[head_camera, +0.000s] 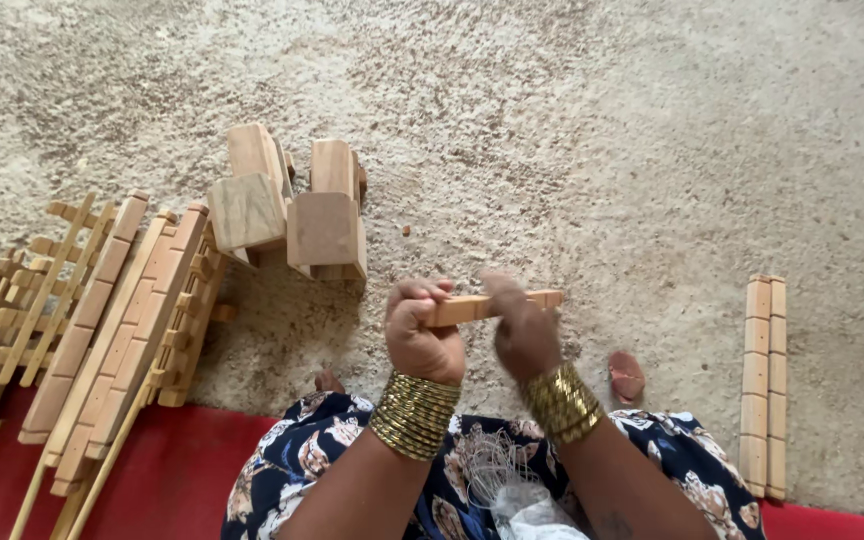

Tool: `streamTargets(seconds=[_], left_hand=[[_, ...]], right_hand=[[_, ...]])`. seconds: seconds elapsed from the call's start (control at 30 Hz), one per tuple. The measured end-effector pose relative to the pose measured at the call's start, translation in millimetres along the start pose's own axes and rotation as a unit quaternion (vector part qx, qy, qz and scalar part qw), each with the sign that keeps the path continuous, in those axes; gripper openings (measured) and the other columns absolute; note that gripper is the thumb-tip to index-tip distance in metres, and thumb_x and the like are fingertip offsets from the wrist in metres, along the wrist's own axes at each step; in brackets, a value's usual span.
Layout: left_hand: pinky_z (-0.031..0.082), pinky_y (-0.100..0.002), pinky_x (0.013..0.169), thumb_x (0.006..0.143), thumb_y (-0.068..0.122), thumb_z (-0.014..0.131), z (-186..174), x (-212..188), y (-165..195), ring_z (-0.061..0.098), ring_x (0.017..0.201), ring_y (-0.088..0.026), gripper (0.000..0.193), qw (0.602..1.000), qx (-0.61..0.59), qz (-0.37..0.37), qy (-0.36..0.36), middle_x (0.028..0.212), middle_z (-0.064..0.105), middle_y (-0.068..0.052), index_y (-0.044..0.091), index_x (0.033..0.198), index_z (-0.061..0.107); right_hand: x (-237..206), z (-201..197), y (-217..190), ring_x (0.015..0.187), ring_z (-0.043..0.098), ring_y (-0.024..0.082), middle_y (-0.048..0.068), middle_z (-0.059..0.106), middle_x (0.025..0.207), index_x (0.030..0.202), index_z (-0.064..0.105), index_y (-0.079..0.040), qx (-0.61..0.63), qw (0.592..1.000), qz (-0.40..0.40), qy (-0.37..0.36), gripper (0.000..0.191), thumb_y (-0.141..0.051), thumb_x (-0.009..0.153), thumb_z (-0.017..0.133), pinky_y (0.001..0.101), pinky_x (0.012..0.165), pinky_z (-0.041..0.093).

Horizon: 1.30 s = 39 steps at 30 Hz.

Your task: The person sits on the floor and smooths a small wooden block using a sanding stone. They rotate the block to sand multiple sides and edges, then place it aside and pick up another block to continue sanding.

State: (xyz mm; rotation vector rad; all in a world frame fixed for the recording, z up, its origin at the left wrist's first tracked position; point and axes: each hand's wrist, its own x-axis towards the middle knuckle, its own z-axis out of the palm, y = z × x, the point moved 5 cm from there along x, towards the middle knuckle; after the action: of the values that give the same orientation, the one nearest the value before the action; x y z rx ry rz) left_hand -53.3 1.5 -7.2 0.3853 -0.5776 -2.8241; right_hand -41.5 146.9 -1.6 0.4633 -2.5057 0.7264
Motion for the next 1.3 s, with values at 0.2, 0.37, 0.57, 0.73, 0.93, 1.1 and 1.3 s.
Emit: streamTargets(seconds=[0.2, 0.37, 0.57, 0.73, 0.93, 1.1, 1.3], left_hand=[[0.049, -0.044, 0.095, 0.065, -0.004, 0.046, 0, -3, -6, 0.062, 0.08, -0.024, 0.015, 0.993, 0.033, -0.026, -0.11, 0.072, 0.058, -0.006, 0.008, 0.069, 0.055], [0.05, -0.046, 0.099, 0.076, 0.003, 0.049, -5, 9, 3, 0.058, 0.075, -0.021, 0.008, 0.994, 0.028, 0.027, -0.106, 0.071, 0.056, -0.006, 0.008, 0.073, 0.054], [0.049, -0.046, 0.102, 0.082, 0.006, 0.052, 11, 1, 3, 0.057, 0.077, -0.022, 0.005, 0.984, 0.072, 0.008, -0.164, 0.078, 0.059, -0.008, 0.005, 0.081, 0.057], [0.048, -0.041, 0.101, 0.076, 0.008, 0.046, 18, -9, 2, 0.062, 0.096, -0.023, 0.02, 0.966, 0.096, -0.092, -0.222, 0.095, 0.064, -0.012, 0.002, 0.09, 0.06], [0.052, -0.042, 0.1, 0.077, 0.015, 0.044, 16, -3, 10, 0.06, 0.104, -0.025, 0.03, 0.942, 0.228, -0.029, -0.246, 0.103, 0.062, -0.013, 0.002, 0.098, 0.06], [0.052, -0.041, 0.083, 0.073, 0.022, 0.043, 1, -8, 12, 0.058, 0.095, -0.024, 0.034, 0.876, 0.408, 0.008, -0.256, 0.104, 0.063, -0.013, 0.005, 0.096, 0.061], [0.058, -0.041, 0.082, 0.08, 0.027, 0.042, -8, -19, 17, 0.059, 0.092, -0.024, 0.035, 0.82, 0.507, 0.159, -0.21, 0.099, 0.06, -0.013, 0.006, 0.101, 0.058]], right_hand=[[-9, 11, -11, 0.117, 0.07, 0.03, 0.018, 0.07, 0.122, 0.125, 0.062, 0.002, 0.1, 0.994, -0.046, 0.028, 0.03, 0.007, 0.101, 0.044, 0.0334, 0.095, 0.063], [-13, 35, 60, 0.112, 0.07, 0.026, 0.014, 0.071, 0.123, 0.122, 0.068, -0.005, -0.021, 0.991, 0.104, -0.08, 0.036, 0.004, 0.092, 0.05, 0.0367, 0.097, 0.057], [-14, 30, 54, 0.115, 0.068, 0.02, 0.008, 0.067, 0.133, 0.128, 0.064, -0.01, -0.029, 0.975, 0.166, -0.144, 0.04, 0.002, 0.094, 0.046, 0.033, 0.087, 0.059], [-2, 16, -5, 0.121, 0.065, 0.025, 0.017, 0.064, 0.135, 0.133, 0.059, -0.002, 0.117, 0.988, 0.011, -0.105, 0.047, 0.013, 0.091, 0.042, 0.0324, 0.102, 0.056], [-3, 23, 27, 0.12, 0.065, 0.024, 0.013, 0.066, 0.133, 0.132, 0.061, -0.005, 0.069, 0.98, 0.123, -0.137, 0.047, 0.012, 0.091, 0.045, 0.0363, 0.1, 0.054], [-9, 24, 62, 0.112, 0.068, 0.023, 0.013, 0.068, 0.128, 0.127, 0.065, -0.008, 0.0, 0.981, 0.156, -0.114, 0.042, 0.006, 0.093, 0.045, 0.0345, 0.091, 0.059], [-20, 8, -16, 0.108, 0.072, 0.028, 0.017, 0.071, 0.12, 0.124, 0.066, -0.003, 0.126, 0.99, -0.008, -0.057, 0.03, 0.0, 0.101, 0.047, 0.0348, 0.094, 0.06]])
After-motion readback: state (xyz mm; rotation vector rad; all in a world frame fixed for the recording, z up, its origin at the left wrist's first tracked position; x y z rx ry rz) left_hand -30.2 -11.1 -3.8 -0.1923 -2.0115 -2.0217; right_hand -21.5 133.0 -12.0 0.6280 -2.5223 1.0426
